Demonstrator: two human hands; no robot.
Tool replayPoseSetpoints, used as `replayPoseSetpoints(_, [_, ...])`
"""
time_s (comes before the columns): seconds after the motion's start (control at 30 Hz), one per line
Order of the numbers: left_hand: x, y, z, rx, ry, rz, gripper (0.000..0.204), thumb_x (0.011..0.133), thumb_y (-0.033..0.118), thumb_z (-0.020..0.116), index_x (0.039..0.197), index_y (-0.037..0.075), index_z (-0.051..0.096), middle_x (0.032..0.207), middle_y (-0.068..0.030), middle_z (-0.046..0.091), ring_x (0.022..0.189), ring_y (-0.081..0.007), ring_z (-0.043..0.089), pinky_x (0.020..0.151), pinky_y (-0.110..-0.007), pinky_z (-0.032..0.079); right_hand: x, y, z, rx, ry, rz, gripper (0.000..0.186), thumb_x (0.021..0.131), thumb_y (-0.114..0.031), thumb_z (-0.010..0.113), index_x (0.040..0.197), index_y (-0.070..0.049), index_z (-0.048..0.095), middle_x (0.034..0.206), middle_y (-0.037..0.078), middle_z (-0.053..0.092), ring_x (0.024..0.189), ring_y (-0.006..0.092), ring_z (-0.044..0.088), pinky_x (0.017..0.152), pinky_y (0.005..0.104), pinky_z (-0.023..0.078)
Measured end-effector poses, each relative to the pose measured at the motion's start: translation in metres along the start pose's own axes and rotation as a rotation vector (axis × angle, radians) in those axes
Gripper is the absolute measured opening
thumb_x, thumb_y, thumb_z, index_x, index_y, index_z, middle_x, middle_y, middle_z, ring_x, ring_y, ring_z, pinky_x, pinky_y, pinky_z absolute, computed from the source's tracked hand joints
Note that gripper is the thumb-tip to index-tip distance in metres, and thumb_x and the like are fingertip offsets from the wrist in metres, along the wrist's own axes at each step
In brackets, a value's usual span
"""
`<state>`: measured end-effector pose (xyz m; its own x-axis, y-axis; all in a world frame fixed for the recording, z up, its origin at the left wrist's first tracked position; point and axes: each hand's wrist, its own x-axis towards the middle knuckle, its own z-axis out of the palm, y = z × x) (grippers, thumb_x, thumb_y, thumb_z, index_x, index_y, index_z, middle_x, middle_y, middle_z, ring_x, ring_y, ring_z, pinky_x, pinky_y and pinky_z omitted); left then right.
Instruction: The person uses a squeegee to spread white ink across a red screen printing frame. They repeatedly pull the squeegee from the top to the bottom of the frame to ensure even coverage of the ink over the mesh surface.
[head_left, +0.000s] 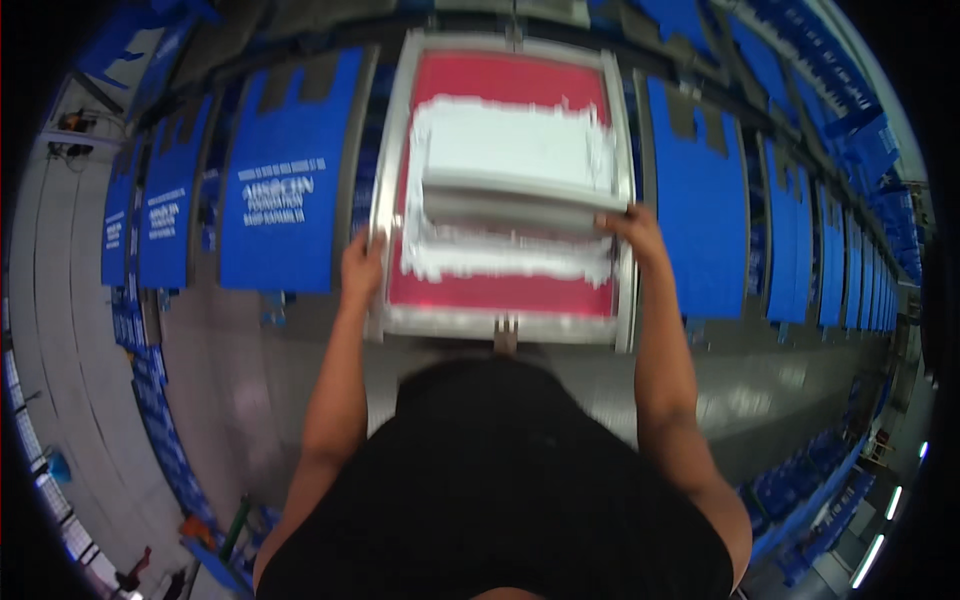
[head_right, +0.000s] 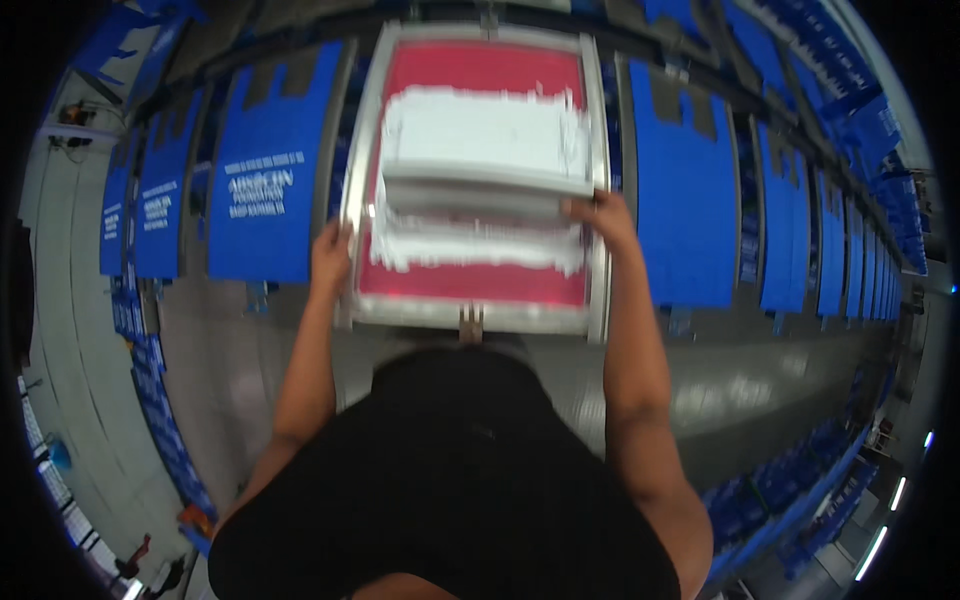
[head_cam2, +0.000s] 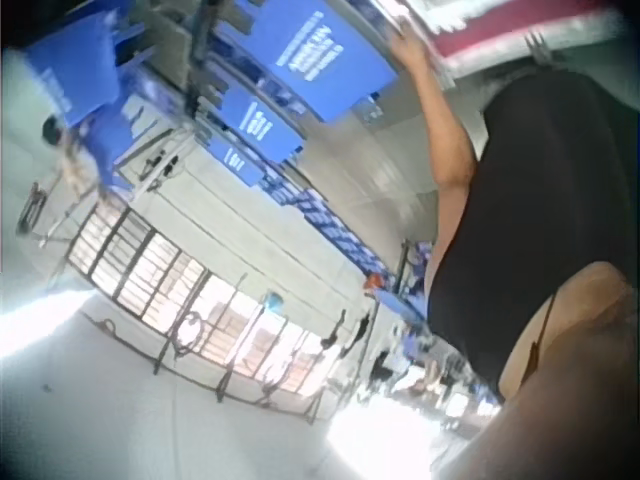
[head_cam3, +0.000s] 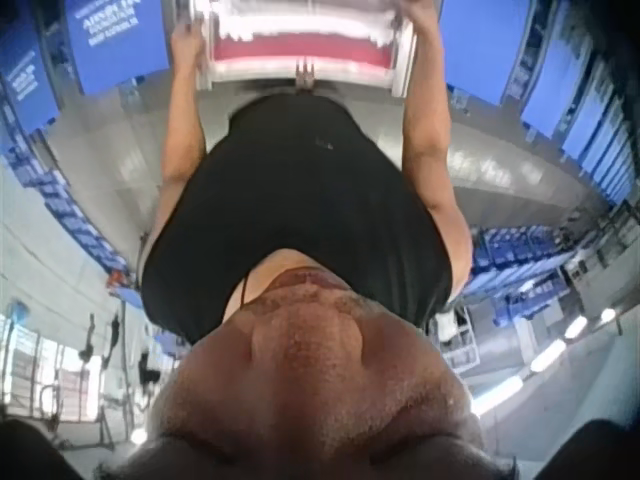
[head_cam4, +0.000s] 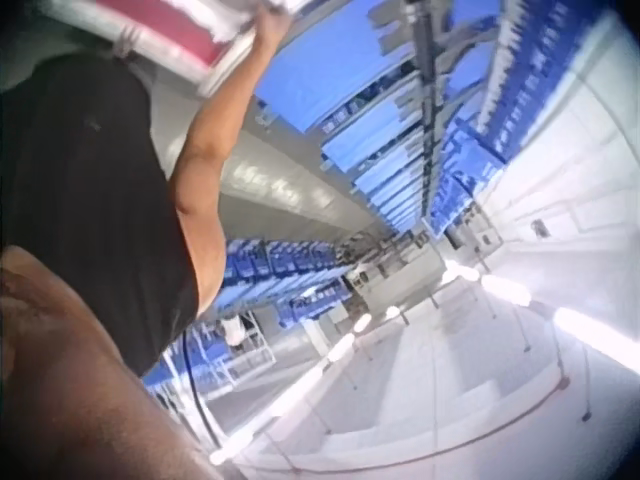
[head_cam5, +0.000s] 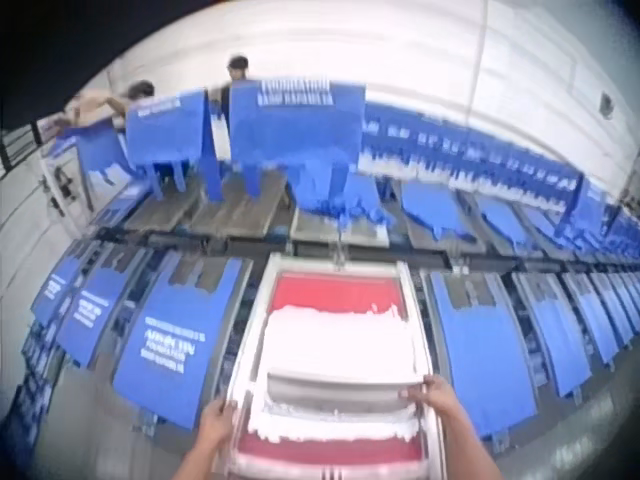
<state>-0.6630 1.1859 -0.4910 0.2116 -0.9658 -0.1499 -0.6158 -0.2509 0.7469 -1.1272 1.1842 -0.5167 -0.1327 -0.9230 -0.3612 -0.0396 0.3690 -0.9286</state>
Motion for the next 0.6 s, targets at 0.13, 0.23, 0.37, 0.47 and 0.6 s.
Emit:
replayPoseSetpoints(0.13, [0.001, 0.000, 0.021, -0.112, 0.029, -0.061, 0.059, 0.092, 0.043, 0.061, 0.131, -0.001, 0.053, 0.116, -0.0190, 0.065, 0.104, -0.0213, 0.060, 0.091, -0.031, 0.045, -0.001, 0.006, -0.010, -0.050, -0.029, 0.018, 0.048, 0.068, -0.018, 0.084, 0.109, 0.001, 0.068, 0.099, 0.012, 0.070, 0.091, 0.0193, 0.064, 0.085, 0.0313, 0.049])
replayPoseSetpoints(0.23, [0.005, -0.005, 0.029, -0.178, 0.038, -0.045, 0.060, 0.092, 0.043, 0.061, 0.133, 0.000, 0.052, 0.110, -0.0170, 0.066, 0.097, -0.0176, 0.060, 0.085, -0.029, 0.046, 0.012, 0.024, -0.011, 0.021, -0.101, -0.066, 0.048, 0.068, -0.019, 0.084, 0.108, 0.001, 0.068, 0.098, 0.011, 0.070, 0.091, 0.0184, 0.064, 0.085, 0.0309, 0.048])
replayPoseSetpoints(0.37, [0.006, -0.022, 0.024, -0.188, 0.031, -0.037, 0.061, 0.092, 0.045, 0.061, 0.134, 0.001, 0.052, 0.101, -0.0137, 0.066, 0.090, -0.0151, 0.059, 0.079, -0.028, 0.046, 0.008, 0.034, -0.004, 0.056, -0.112, -0.022, 0.048, 0.068, -0.020, 0.084, 0.108, 0.001, 0.068, 0.099, 0.010, 0.069, 0.093, 0.0179, 0.063, 0.087, 0.0306, 0.047])
replayPoseSetpoints(0.47, [0.000, -0.020, 0.027, -0.213, 0.030, -0.076, 0.062, 0.093, 0.046, 0.060, 0.135, 0.001, 0.051, 0.101, -0.0147, 0.066, 0.089, -0.0153, 0.059, 0.079, -0.028, 0.047, 0.006, 0.035, -0.003, 0.032, -0.085, -0.004, 0.047, 0.068, -0.019, 0.084, 0.108, 0.001, 0.068, 0.100, 0.010, 0.069, 0.093, 0.0178, 0.063, 0.088, 0.0306, 0.047])
replayPoseSetpoints(0.6, [0.003, -0.029, 0.028, -0.185, 0.008, -0.056, 0.064, 0.092, 0.047, 0.060, 0.136, 0.002, 0.050, 0.101, -0.0162, 0.065, 0.090, -0.0178, 0.060, 0.081, -0.029, 0.047, 0.006, 0.035, -0.005, 0.036, -0.081, -0.010, 0.048, 0.068, -0.019, 0.084, 0.109, 0.001, 0.068, 0.099, 0.010, 0.069, 0.092, 0.0179, 0.063, 0.088, 0.0308, 0.047])
